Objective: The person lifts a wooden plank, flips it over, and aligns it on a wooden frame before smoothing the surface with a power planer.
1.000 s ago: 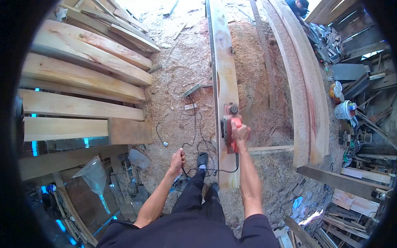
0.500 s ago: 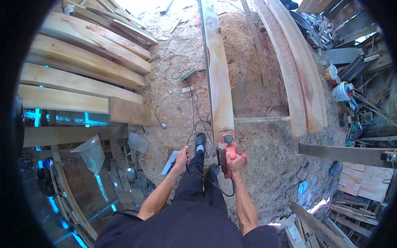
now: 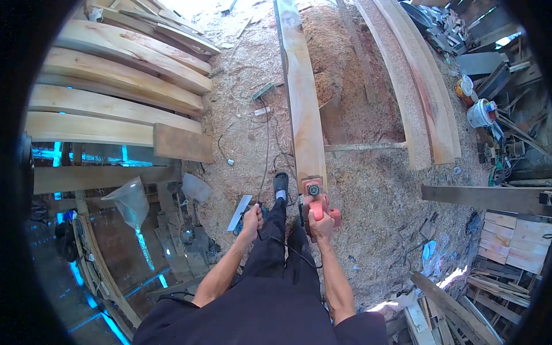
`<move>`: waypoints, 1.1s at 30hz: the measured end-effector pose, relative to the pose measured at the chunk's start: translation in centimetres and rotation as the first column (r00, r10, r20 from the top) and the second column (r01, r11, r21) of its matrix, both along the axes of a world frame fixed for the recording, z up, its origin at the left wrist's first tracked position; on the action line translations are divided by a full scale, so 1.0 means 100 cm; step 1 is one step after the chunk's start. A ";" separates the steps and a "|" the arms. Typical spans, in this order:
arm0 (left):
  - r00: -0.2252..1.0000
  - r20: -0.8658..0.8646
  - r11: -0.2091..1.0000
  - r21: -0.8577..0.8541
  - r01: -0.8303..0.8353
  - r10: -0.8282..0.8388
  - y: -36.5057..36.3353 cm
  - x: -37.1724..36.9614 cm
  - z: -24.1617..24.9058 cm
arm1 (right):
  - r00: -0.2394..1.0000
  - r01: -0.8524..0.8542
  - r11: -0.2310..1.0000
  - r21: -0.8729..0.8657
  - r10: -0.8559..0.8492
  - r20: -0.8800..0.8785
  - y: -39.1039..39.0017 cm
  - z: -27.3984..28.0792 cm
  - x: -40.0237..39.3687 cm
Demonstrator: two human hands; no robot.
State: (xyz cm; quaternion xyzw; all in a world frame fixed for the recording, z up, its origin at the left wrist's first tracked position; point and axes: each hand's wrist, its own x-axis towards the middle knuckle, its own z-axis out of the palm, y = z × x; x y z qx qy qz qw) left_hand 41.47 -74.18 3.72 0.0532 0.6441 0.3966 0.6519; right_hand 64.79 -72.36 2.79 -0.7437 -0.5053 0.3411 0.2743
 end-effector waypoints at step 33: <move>0.998 0.009 0.994 -0.089 -0.067 0.069 0.275 -0.084 -0.009 | 1.000 -0.016 1.000 0.000 0.016 -0.002 0.370 -0.002 -0.095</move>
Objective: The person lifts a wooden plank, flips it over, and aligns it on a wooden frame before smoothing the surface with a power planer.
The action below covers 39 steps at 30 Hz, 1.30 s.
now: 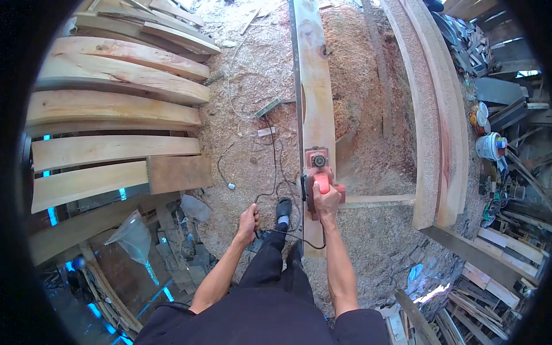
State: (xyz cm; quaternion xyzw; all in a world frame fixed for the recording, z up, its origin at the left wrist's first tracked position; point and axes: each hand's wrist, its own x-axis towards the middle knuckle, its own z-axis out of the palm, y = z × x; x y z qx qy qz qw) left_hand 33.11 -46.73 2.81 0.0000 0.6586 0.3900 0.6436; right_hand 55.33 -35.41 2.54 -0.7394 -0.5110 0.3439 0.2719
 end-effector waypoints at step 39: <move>1.000 -0.016 0.998 0.064 0.017 -0.016 -0.099 0.026 0.036 | 0.996 -0.013 1.000 -0.018 0.015 0.088 -0.202 0.032 0.100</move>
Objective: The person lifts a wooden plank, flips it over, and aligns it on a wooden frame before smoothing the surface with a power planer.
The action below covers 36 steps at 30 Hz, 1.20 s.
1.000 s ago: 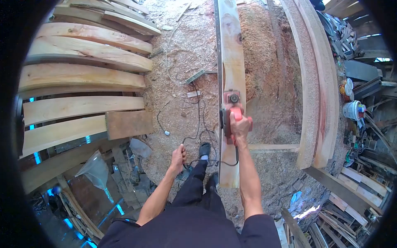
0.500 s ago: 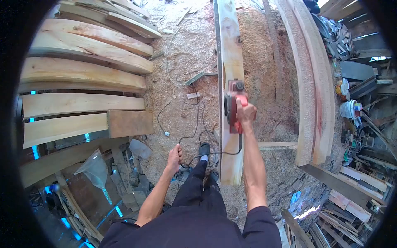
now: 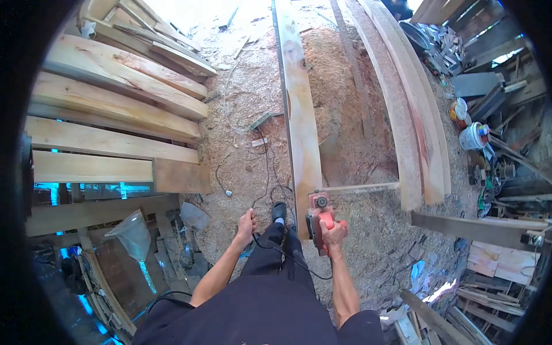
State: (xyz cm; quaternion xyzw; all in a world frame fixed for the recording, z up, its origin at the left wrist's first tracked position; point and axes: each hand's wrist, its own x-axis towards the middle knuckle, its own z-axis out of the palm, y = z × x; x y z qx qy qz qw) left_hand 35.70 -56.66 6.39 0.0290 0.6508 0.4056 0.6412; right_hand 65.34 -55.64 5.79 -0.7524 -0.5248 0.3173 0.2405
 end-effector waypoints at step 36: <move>0.998 -0.056 0.995 0.090 0.039 -0.034 -0.038 0.037 -0.001 | 0.988 0.098 0.993 0.059 -0.090 -0.123 -0.038 -0.021 -0.005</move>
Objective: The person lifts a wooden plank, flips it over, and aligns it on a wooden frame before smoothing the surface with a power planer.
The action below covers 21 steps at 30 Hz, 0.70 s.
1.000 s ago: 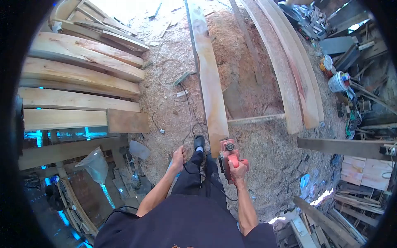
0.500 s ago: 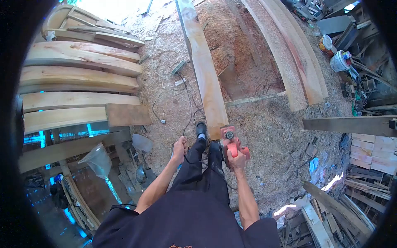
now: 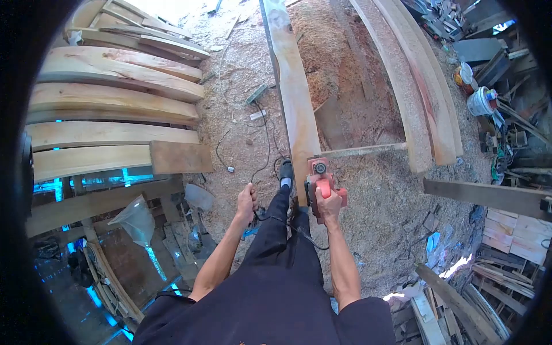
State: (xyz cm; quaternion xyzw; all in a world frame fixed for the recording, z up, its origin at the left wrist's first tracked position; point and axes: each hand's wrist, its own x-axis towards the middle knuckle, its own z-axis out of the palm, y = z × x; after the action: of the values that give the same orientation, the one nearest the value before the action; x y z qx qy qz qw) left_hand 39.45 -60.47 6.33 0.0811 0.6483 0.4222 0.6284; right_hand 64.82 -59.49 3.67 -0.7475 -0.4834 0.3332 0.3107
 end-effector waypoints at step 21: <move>1.000 0.002 0.999 -0.026 -0.019 0.020 0.209 -0.060 0.007 | 1.000 -0.012 1.000 -0.023 0.012 0.019 0.289 -0.020 -0.064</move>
State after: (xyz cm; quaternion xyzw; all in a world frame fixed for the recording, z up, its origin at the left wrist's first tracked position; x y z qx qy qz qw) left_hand 33.46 -39.61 7.00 0.0662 0.6539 0.4199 0.6258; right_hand 58.37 -30.58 1.68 -0.7514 -0.4869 0.3333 0.2953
